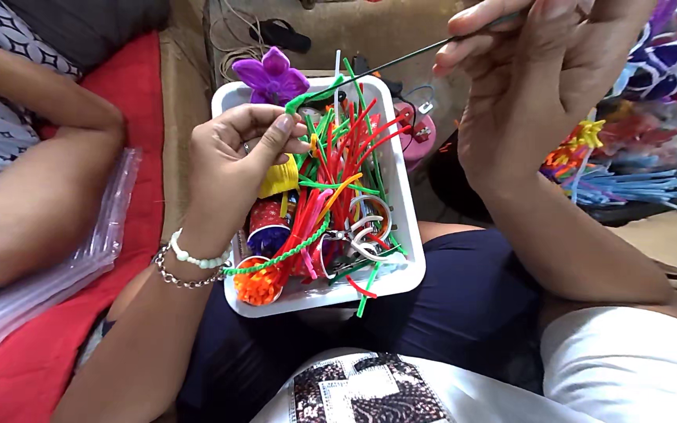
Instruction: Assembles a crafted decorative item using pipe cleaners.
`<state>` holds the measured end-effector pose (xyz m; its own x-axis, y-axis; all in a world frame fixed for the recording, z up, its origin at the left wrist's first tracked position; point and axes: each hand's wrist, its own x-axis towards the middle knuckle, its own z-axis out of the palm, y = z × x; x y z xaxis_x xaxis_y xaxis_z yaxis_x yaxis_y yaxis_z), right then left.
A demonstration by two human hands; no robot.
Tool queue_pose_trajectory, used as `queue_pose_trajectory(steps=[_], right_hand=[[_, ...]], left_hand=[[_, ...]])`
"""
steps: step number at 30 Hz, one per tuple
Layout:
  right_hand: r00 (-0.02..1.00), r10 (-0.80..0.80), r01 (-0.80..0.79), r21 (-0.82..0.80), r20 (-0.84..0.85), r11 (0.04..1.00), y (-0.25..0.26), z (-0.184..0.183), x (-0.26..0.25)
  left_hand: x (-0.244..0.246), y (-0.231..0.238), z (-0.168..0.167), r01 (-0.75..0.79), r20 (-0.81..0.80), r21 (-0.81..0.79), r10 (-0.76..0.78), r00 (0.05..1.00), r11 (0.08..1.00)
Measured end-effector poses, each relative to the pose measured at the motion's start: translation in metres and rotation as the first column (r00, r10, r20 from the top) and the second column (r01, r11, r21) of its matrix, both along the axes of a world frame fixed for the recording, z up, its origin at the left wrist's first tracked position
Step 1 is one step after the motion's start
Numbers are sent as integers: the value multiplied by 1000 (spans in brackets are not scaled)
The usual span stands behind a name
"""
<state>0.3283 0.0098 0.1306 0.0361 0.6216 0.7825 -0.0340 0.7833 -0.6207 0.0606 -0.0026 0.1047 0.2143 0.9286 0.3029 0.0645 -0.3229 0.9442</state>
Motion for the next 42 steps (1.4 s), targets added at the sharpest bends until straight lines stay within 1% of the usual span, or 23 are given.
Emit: queue_pose_trajectory(steps=[6,13,15,18,21,24,28,33,34,36,39,42], right_hand=[[991,73,-86,-121,-112,989,-2,0,-3],[969,57,-121,-264,-239,957,-2,3,-7],[955,37,-144,-352,-293,925,-4,4,-9],[917,-38,-188,-513,-398,838,-5,6,-14],[883,-105,-219,-599,-457,770,-3,3,-18],[873,-131,-225,-627,-470,746,-1,3,-19],[868,-133,-246,-647,-479,722,2,1,-18],[853,-41,-369,-657,-520,657,4,-8,-16],[858,-13,-380,-651,-513,657,4,-10,-17],[883,47,-368,-628,-466,685,3,-13,-19],[896,29,-320,-600,-443,733,3,-10,-19],[926,29,-232,-504,-377,832,0,-5,-11]], left_hand=[[-2,1,0,8,31,-20,-7,1000,1000],[-1,1,0,34,85,11,-35,996,999],[-1,1,0,35,109,7,-36,993,999],[0,0,3,35,153,3,-35,988,999],[1,-1,4,43,210,31,-49,977,999],[1,-2,4,43,227,39,-51,972,998],[1,-4,5,58,200,66,-70,977,996],[3,-9,5,69,165,104,-85,983,992],[3,-12,5,54,136,102,-68,988,993],[3,-14,5,37,114,107,-49,992,994],[1,-14,7,23,111,115,-35,993,993],[1,-15,8,-6,91,136,-6,996,991]])
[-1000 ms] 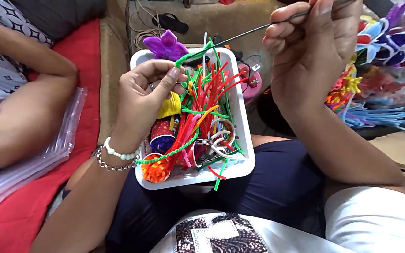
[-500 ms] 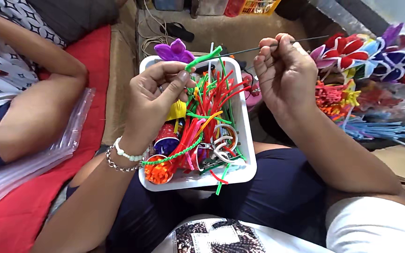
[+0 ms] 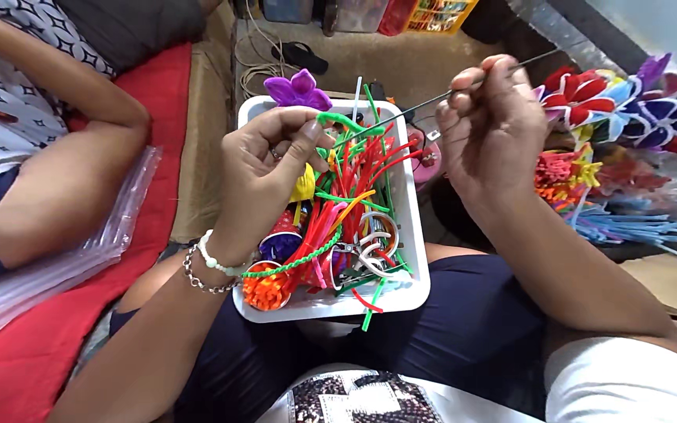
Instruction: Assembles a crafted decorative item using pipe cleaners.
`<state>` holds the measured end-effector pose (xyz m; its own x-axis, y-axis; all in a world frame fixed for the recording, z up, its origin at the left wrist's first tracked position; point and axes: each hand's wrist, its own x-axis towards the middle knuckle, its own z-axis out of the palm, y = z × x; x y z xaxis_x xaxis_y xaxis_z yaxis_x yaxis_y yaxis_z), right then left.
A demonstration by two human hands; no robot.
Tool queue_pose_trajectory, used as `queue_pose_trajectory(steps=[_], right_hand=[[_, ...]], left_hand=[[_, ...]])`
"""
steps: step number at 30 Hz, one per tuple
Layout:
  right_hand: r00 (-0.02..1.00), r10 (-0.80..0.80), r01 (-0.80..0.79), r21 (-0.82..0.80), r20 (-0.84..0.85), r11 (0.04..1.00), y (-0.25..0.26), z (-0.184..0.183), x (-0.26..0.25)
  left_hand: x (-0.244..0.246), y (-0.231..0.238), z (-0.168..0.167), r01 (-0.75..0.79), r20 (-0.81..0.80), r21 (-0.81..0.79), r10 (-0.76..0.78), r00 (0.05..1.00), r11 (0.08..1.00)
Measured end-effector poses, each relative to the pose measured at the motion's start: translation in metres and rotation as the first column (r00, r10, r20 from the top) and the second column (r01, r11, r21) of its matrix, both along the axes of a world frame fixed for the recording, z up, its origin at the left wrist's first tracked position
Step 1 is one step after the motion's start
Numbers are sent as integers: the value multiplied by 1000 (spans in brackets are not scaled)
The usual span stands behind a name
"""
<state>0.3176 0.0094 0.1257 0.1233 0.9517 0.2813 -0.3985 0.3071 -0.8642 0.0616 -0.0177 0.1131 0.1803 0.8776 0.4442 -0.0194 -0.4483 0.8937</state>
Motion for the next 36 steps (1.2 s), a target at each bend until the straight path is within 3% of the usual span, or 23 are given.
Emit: queue_pose_trajectory(steps=[4,7,11,25,36], right_hand=[[989,-52,2,345,135,939,-5,10,10],[984,-87,3,469,157,883,-7,14,11],[961,-119,-23,500,251,866,-14,13,11],[962,-97,-50,515,256,856,-14,10,9],[924,-214,12,536,316,844,-6,13,16]], left_hand=[[1,1,-1,-5,-17,1,5,1000,1000],[2,1,-2,-7,-8,-15,6,1000,1000],[2,0,-2,1,21,-52,0,1000,999],[1,-1,-2,15,44,-94,-11,999,995],[2,8,-11,-69,-180,217,110,978,974]])
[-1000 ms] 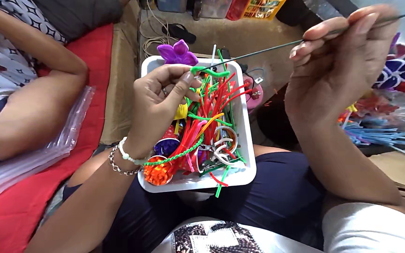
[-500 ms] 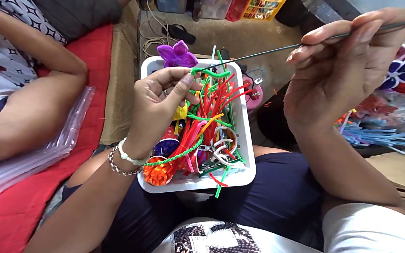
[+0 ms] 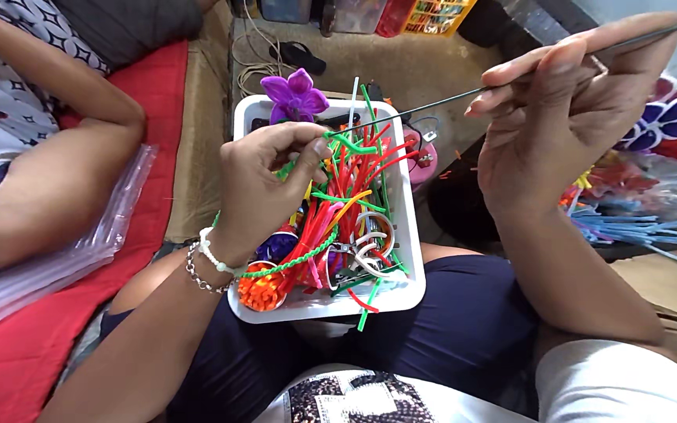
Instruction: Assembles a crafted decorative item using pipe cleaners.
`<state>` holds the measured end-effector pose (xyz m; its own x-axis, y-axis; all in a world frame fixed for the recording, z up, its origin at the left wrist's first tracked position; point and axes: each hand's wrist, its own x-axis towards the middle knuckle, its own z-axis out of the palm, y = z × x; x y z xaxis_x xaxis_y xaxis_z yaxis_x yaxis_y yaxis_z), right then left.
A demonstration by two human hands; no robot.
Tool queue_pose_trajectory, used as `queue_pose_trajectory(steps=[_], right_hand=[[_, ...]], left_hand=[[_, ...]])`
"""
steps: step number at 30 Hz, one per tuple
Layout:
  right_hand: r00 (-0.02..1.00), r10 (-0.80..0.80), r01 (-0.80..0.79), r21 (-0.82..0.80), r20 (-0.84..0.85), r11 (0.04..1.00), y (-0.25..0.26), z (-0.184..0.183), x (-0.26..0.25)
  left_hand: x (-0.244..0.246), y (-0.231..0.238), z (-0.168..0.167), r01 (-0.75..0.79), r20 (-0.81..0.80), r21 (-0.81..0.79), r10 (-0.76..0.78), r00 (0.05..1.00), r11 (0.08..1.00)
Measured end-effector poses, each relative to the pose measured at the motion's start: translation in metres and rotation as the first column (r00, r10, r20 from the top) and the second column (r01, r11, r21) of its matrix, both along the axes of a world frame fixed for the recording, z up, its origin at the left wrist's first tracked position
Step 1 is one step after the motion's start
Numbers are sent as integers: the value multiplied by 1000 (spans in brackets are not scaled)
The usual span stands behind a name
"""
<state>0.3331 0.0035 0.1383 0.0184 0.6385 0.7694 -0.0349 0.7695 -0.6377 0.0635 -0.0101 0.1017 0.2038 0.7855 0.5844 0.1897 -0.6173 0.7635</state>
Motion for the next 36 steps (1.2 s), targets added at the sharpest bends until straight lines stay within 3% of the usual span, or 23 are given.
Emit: queue_pose_trajectory(steps=[5,10,15,22,30,32,34,36], right_hand=[[1000,-13,13,-10,-12,1000,0,-1,-2],[987,158,-160,57,40,986,8,-9,-2],[915,375,-365,-91,151,927,2,-19,-14],[927,265,-238,-129,267,963,-5,-30,-27],[961,204,-151,-266,185,952,-28,-27,-47],[948,145,-104,-155,282,982,-28,-29,-47],[902,44,-73,52,429,996,-21,-32,-39],[818,-122,-71,309,562,948,-14,-30,-30]], left_hand=[[2,-6,1,-29,-93,63,35,995,998],[0,-4,1,-17,-27,-3,17,999,1000],[1,-7,4,102,-41,11,-101,994,995],[2,-11,4,53,-136,93,-40,990,994],[0,-10,3,-22,-148,240,59,987,970],[-2,-8,2,-16,-114,232,44,993,972],[-5,-4,3,21,-114,232,6,993,972],[-9,1,3,75,-144,221,-43,989,972]])
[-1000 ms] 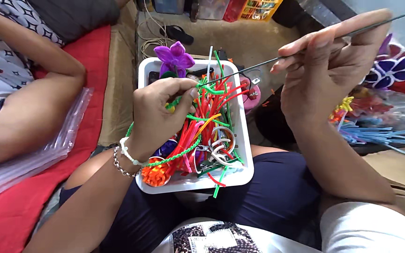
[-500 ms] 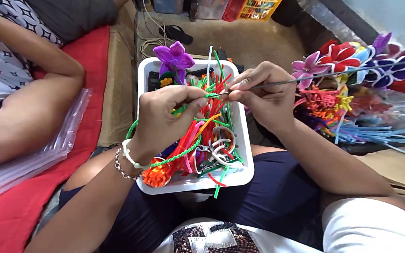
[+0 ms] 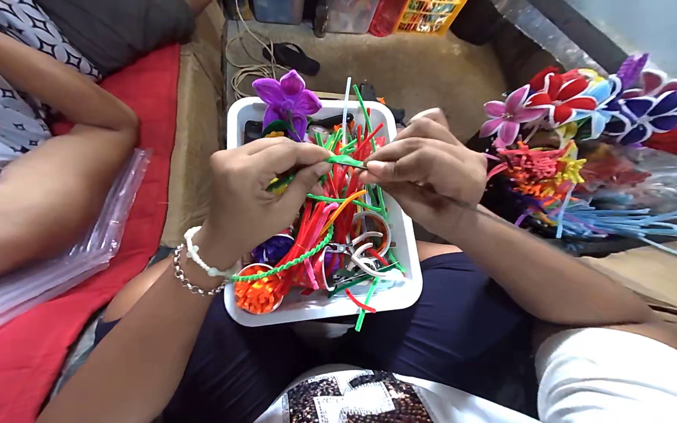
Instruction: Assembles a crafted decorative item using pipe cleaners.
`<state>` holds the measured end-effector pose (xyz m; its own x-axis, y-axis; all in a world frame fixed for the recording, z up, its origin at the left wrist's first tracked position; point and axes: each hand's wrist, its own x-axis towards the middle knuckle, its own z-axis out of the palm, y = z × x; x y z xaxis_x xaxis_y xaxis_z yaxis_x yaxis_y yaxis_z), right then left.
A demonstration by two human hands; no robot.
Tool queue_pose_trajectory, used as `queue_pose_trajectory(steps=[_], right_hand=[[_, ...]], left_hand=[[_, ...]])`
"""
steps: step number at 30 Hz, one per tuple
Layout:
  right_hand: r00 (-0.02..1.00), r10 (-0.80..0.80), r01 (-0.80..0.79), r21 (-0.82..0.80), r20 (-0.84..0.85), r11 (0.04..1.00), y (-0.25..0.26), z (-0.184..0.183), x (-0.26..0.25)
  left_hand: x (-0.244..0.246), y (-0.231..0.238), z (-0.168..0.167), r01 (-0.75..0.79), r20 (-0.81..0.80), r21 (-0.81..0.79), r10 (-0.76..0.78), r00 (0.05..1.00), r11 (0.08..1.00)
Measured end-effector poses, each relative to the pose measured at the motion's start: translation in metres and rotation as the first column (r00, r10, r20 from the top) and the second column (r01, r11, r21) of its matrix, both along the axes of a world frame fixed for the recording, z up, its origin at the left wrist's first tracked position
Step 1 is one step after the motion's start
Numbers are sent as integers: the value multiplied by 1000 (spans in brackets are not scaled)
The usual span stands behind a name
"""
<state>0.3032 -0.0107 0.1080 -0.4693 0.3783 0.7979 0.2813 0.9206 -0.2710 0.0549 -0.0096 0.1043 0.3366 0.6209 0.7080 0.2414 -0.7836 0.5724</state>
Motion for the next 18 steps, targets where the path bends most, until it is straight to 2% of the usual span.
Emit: queue_pose_trajectory(steps=[2,3,5,7,9,12,15,18], right_hand=[[992,-46,16,239,119,971,2,1,4],[987,-60,13,303,149,953,2,0,5],[986,-64,14,314,152,949,2,-1,4],[995,-34,19,172,89,985,1,-2,1],[999,-7,5,-38,-51,999,-3,-4,-7],[964,-18,-75,-335,-265,939,-11,-4,-21],[941,72,-218,-429,-330,877,-8,-5,-24],[930,119,-290,-495,-348,819,-9,0,-23]], left_hand=[[-2,4,-2,67,10,-51,-66,998,996],[-3,5,-2,101,23,-79,-99,995,992],[-5,8,-1,149,32,-104,-147,989,983],[-5,8,-1,165,33,-98,-162,986,981],[-4,6,-2,141,41,-55,-139,989,989],[-2,3,-2,61,43,57,-64,997,996],[0,0,-3,-22,15,154,20,1000,988],[1,-2,-3,-67,-25,186,72,997,980]])
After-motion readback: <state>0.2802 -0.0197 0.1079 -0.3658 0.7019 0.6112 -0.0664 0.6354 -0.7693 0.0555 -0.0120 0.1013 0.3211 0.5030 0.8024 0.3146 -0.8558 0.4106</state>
